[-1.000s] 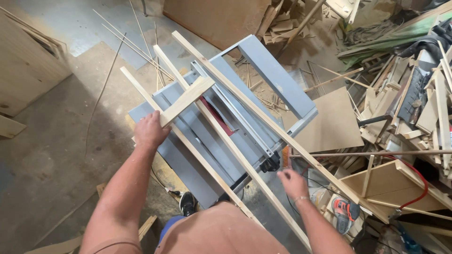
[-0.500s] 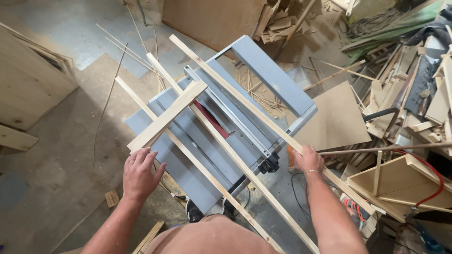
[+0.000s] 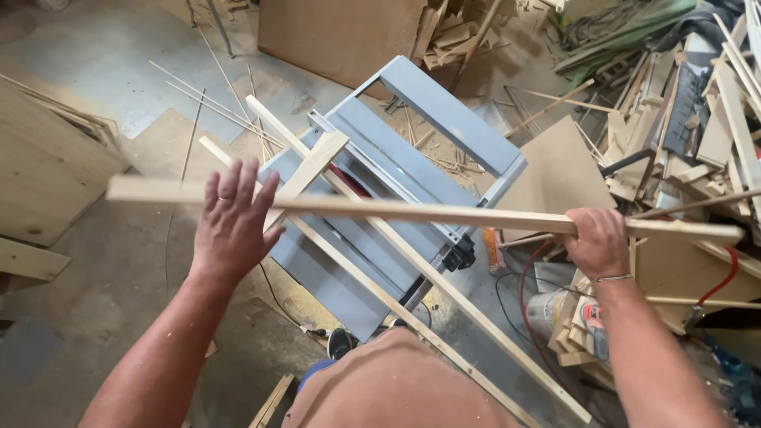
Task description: Assembling thin wooden strips into a frame structure
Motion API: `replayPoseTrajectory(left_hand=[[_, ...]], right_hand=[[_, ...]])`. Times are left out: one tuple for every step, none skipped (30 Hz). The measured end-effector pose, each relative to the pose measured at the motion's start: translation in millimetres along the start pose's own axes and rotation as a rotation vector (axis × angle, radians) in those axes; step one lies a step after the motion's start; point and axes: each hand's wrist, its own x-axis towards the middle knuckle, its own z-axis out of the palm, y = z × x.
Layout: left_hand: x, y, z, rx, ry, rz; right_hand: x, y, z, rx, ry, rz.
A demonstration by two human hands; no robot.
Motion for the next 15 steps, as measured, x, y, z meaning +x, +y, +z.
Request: replayPoseTrajectory(left_hand=[[-7.8,9.5,-5.6,-0.001,0.000,0.009],[-15.1,17.9,-10.6,-0.093,-0.384,-0.113],[-22.3,26.2,-15.5,-0.180,-0.767,-0.238],[-36.2,37.9,-10.3,-0.177,-0.766,-0.229],[-49.9,49.5,-5.1,-0.359,-0.831,-0.312],[-61.7,60.3,0.5,-0.541,-0.892,-0.389],[-56.3,74.9,-5.6,-0.536,-0.892,-0.376],[-54.2,92.7,-10.6,-0.627,-0.875,-0.433],[-52.6,110.7,-15.3,-0.718,-0.857,-0.489],[-45.0,125.4,1.5,-0.719,-0.870,-0.476],[-37.9,140.5,18.0,-0.745,-0.740,-0.437],[-29.1,151.7,34.0,-0.767,-0.607,-0.397],[-8.0,159.9,34.7,-0.766,-0.614,-0.386],[13.5,171.0,35.8,-0.812,-0.538,-0.417],[34.9,183.0,36.8,-0.857,-0.462,-0.448]], right_hand=[[-0.1,-4.9,-12.8,-0.002,0.000,0.009],[2.6,-9.4,-25.2,-0.016,0.034,-0.052],[5.5,-13.8,-37.5,-0.031,0.067,-0.113],[9.6,-27.3,-54.7,-0.033,0.069,-0.105],[14.2,-40.4,-71.8,-0.126,0.169,0.006],[18.4,-53.0,-89.7,-0.223,0.270,0.121],[18.7,-65.3,-93.7,-0.229,0.272,0.133],[14.6,-77.3,-99.6,-0.128,0.358,0.250],[10.5,-89.2,-104.8,-0.028,0.445,0.368],[6.8,-120.7,-108.6,-0.038,0.437,0.380],[4.2,-152.5,-112.3,0.274,0.372,0.480],[7.0,-185.6,-114.2,0.592,0.304,0.569],[2.6,-214.5,-113.3,0.586,0.305,0.581],[-2.0,-240.9,-111.9,0.751,0.084,0.569],[-6.2,-266.9,-110.5,0.910,-0.140,0.551]])
